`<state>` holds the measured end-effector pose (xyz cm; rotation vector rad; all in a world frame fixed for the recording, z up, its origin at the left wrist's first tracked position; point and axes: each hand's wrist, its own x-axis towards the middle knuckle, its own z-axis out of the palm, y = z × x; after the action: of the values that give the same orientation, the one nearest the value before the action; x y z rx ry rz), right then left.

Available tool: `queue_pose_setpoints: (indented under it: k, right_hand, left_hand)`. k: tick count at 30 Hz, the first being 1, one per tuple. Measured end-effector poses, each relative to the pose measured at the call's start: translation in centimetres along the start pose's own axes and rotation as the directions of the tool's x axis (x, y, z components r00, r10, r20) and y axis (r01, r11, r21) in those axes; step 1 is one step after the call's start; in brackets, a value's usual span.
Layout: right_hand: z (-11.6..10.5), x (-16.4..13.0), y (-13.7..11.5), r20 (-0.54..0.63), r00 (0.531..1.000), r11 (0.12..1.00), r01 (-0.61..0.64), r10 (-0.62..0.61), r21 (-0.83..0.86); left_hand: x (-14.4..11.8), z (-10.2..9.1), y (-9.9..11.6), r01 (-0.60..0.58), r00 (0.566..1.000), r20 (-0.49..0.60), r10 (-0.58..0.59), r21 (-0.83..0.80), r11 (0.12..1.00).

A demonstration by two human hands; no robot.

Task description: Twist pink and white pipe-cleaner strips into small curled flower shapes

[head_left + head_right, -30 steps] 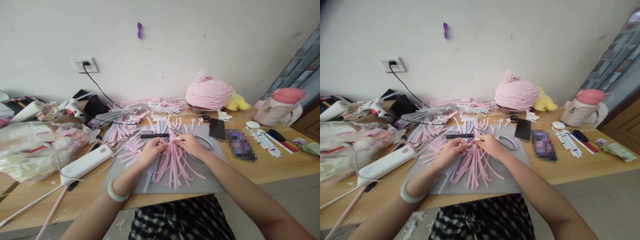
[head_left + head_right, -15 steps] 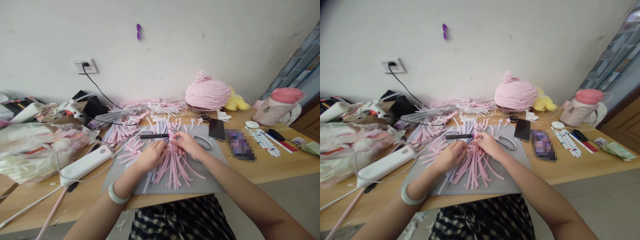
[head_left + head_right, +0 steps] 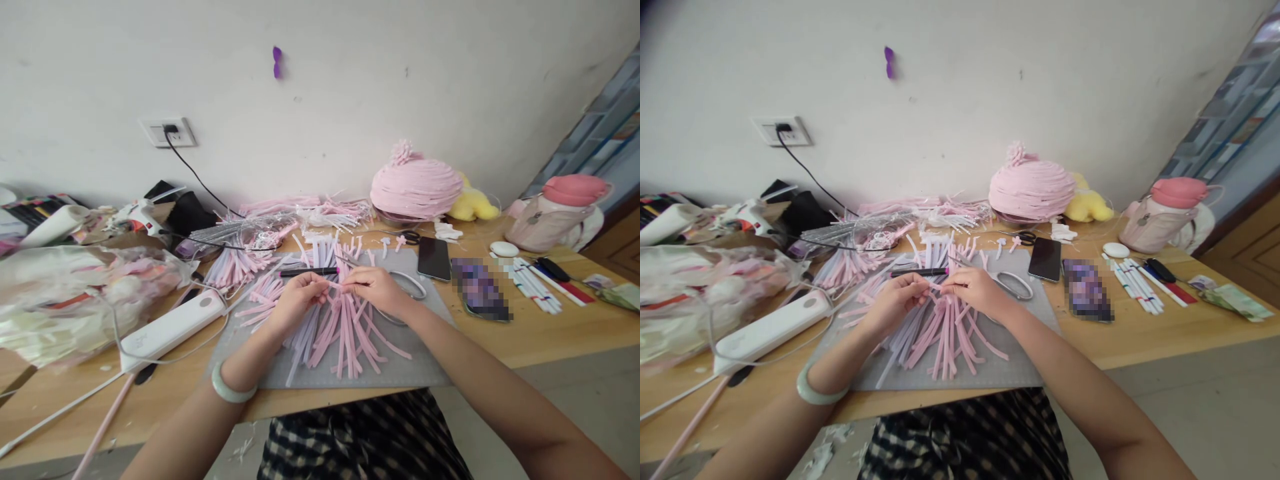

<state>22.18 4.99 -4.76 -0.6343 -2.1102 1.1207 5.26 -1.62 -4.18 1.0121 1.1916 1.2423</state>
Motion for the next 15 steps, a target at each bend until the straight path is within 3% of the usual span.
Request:
queue_pose_setpoints:
  k: [2,3,6,8,10,12,15]
  right_hand:
    - [0.2,0.0,0.0,0.036,0.984,0.960,-0.176,0.172,0.220]
    - [0.4,0.0,-0.1,0.076,0.962,0.891,-0.272,0.263,0.363]
    - [1.2,0.2,-0.3,0.261,0.874,0.526,-0.460,0.410,0.715]
    - [1.8,0.2,-0.4,0.302,0.852,0.377,-0.471,0.427,0.798]
    - [2.2,0.2,-0.5,0.199,0.880,0.427,-0.393,0.431,0.814]
    - [2.4,0.2,-0.5,0.020,0.917,0.603,-0.279,0.399,0.748]
    - [2.5,-0.1,-0.2,-0.178,0.953,0.873,-0.138,0.245,0.467]
  left_hand:
    - [-0.2,0.2,0.0,0.010,0.999,0.031,-0.008,-0.067,0.998]
    - [-0.3,0.3,0.1,-0.010,0.999,0.039,0.013,-0.068,0.998]
    - [-0.7,0.7,0.3,-0.118,0.993,0.015,0.118,-0.011,0.993]
    - [-0.7,0.9,0.2,-0.153,0.988,-0.026,0.153,-0.016,0.988]
    - [-0.6,0.9,-0.1,-0.128,0.991,-0.056,0.123,-0.099,0.987]
    - [-0.4,0.9,-0.4,-0.074,0.996,-0.057,0.063,-0.213,0.974]
    - [-0.1,0.8,-0.6,0.010,0.999,-0.039,-0.026,-0.347,0.938]
